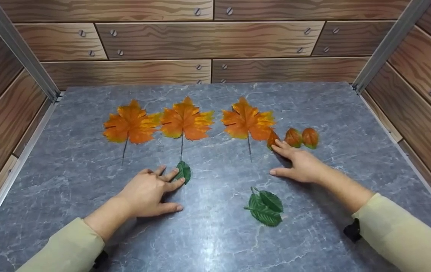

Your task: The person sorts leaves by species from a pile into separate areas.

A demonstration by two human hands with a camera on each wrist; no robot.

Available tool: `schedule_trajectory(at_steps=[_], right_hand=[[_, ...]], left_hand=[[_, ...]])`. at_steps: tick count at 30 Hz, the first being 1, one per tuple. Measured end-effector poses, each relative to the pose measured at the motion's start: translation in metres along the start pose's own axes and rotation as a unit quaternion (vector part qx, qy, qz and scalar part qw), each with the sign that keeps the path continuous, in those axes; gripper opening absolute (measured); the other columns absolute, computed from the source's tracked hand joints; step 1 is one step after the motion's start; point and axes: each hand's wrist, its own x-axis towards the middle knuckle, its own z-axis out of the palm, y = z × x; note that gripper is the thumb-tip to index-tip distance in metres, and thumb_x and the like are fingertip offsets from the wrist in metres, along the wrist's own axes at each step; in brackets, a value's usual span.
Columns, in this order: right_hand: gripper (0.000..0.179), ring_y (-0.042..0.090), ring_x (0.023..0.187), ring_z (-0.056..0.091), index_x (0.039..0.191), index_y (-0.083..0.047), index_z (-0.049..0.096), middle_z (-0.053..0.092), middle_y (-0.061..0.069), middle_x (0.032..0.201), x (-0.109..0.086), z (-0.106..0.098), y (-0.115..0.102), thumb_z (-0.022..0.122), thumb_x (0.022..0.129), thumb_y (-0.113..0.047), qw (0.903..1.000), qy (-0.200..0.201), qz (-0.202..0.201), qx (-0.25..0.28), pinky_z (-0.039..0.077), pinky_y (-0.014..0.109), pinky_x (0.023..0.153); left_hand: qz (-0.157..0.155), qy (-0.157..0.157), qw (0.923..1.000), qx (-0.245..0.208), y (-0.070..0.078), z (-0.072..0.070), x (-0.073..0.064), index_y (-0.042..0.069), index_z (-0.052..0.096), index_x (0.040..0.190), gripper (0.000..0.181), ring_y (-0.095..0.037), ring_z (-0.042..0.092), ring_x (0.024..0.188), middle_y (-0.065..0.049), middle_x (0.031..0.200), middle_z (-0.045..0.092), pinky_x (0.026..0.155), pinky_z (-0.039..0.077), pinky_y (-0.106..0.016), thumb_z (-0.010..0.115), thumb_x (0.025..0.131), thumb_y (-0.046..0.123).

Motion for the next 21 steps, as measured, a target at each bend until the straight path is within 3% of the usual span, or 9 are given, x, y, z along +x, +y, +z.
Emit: schedule_trajectory(at_steps=[3, 10, 11, 15, 17, 18, 21], right_hand=[[0.093, 0.05, 0.152, 0.031, 0.167, -0.008, 0.034, 0.02, 0.017, 0.175, 0.001, -0.002, -0.004, 0.071, 0.098, -0.058, 1.0, 0.006, -0.004, -0.001, 0.029, 0.068, 0.119], [0.087, 0.052, 0.146, 0.041, 0.161, -0.003, 0.046, 0.029, 0.024, 0.17, -0.008, -0.012, -0.01, 0.082, 0.094, -0.046, 0.9974, 0.061, -0.035, -0.015, 0.034, 0.067, 0.116], [0.085, 0.052, 0.137, 0.052, 0.16, -0.004, 0.046, 0.03, 0.023, 0.17, -0.011, -0.015, -0.012, 0.082, 0.094, -0.044, 0.9972, 0.065, -0.036, -0.01, 0.039, 0.065, 0.114], [0.073, 0.048, 0.131, 0.059, 0.154, -0.004, 0.056, 0.043, 0.022, 0.163, -0.019, -0.021, -0.017, 0.083, 0.095, -0.037, 0.9945, 0.085, -0.061, 0.004, 0.046, 0.062, 0.109], [0.065, 0.044, 0.125, 0.065, 0.149, -0.004, 0.062, 0.055, 0.02, 0.155, -0.023, -0.022, -0.02, 0.083, 0.095, -0.035, 0.9933, 0.083, -0.078, 0.016, 0.05, 0.06, 0.106], [0.061, 0.042, 0.133, 0.061, 0.145, -0.004, 0.065, 0.061, 0.018, 0.149, -0.024, -0.022, -0.022, 0.082, 0.095, -0.035, 0.9929, 0.079, -0.086, 0.022, 0.049, 0.059, 0.106], [0.051, 0.036, 0.123, 0.068, 0.137, -0.004, 0.072, 0.072, 0.012, 0.134, -0.027, -0.019, -0.027, 0.081, 0.097, -0.035, 0.9924, 0.051, -0.1, 0.05, 0.054, 0.054, 0.102]], left_hand=[[-0.002, 0.0, 1.0, -0.002, 0.0, 0.0, 0.0, 0.025, 0.053, 0.159, 0.078, -0.052, 0.044, 0.145, -0.014, 0.163, 0.045, 0.109, 0.042, -0.066, 0.058, 0.098, 0.073], [-0.003, -0.002, 1.0, 0.001, 0.001, -0.001, 0.003, 0.025, 0.051, 0.16, 0.079, -0.051, 0.043, 0.146, -0.014, 0.163, 0.044, 0.109, 0.042, -0.065, 0.059, 0.098, 0.073], [-0.003, -0.003, 1.0, 0.0, 0.001, -0.001, 0.003, 0.025, 0.052, 0.16, 0.079, -0.051, 0.043, 0.146, -0.014, 0.163, 0.044, 0.109, 0.042, -0.065, 0.059, 0.098, 0.073], [-0.002, -0.001, 1.0, -0.003, 0.001, -0.001, 0.002, 0.024, 0.052, 0.159, 0.078, -0.052, 0.044, 0.145, -0.014, 0.163, 0.045, 0.108, 0.042, -0.066, 0.059, 0.098, 0.073], [-0.002, 0.0, 1.0, -0.004, 0.0, 0.0, 0.002, 0.025, 0.053, 0.159, 0.078, -0.052, 0.044, 0.145, -0.014, 0.162, 0.045, 0.108, 0.042, -0.066, 0.06, 0.097, 0.073], [-0.003, 0.0, 1.0, -0.004, 0.0, 0.0, 0.001, 0.024, 0.053, 0.159, 0.078, -0.052, 0.044, 0.145, -0.014, 0.162, 0.045, 0.108, 0.042, -0.066, 0.06, 0.097, 0.073], [-0.005, -0.001, 1.0, -0.006, 0.0, 0.0, 0.001, 0.025, 0.053, 0.159, 0.078, -0.052, 0.043, 0.145, -0.014, 0.163, 0.045, 0.109, 0.042, -0.065, 0.06, 0.097, 0.073]])
